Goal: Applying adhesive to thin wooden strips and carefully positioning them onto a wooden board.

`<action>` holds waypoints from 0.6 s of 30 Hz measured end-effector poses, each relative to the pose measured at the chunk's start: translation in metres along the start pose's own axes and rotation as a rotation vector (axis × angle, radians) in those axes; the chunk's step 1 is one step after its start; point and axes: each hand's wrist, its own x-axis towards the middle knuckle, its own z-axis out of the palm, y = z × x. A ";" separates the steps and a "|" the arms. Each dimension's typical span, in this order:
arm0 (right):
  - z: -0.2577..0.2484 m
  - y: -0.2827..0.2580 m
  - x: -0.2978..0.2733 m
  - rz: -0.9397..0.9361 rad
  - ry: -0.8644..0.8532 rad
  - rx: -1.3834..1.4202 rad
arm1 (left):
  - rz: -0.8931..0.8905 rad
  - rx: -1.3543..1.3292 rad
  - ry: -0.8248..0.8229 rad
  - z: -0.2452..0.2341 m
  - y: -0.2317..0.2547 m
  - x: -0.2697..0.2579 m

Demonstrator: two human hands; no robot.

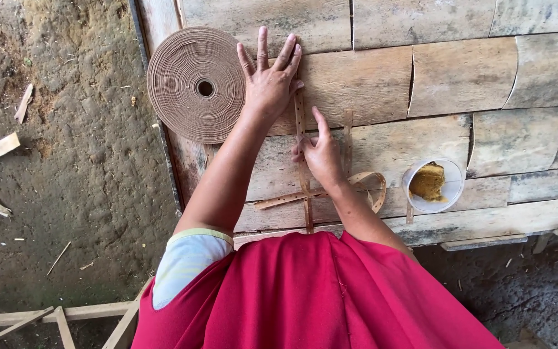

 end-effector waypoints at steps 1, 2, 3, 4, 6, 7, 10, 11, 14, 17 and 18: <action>0.000 0.001 -0.001 0.001 0.001 -0.002 | 0.001 -0.002 0.001 -0.002 -0.001 0.000; 0.000 0.002 -0.002 -0.022 -0.004 0.031 | 0.014 -0.003 -0.036 -0.003 -0.002 0.001; 0.000 0.003 -0.003 -0.044 -0.009 0.065 | 0.028 -0.003 -0.073 -0.005 -0.003 0.001; 0.000 0.000 -0.005 -0.043 -0.009 0.064 | 0.028 -0.004 -0.073 -0.008 -0.004 0.001; 0.000 -0.006 -0.007 -0.008 -0.012 0.087 | 0.026 -0.007 -0.157 -0.014 -0.004 0.002; 0.000 -0.006 -0.007 -0.010 -0.012 0.087 | 0.025 -0.005 -0.156 -0.018 -0.003 0.001; 0.001 -0.012 -0.009 0.006 0.007 0.075 | 0.032 -0.020 -0.205 -0.029 0.000 0.001; 0.001 -0.015 -0.010 0.033 0.008 0.085 | 0.037 -0.021 -0.219 -0.030 0.001 0.001; 0.002 -0.017 -0.010 0.051 0.011 0.092 | 0.033 -0.027 -0.257 -0.040 0.004 -0.001; 0.003 -0.006 -0.008 0.033 0.020 0.099 | 0.021 -0.033 -0.267 -0.055 0.014 -0.007; 0.004 -0.002 -0.006 0.023 0.024 0.107 | 0.015 -0.034 -0.254 -0.060 0.018 -0.010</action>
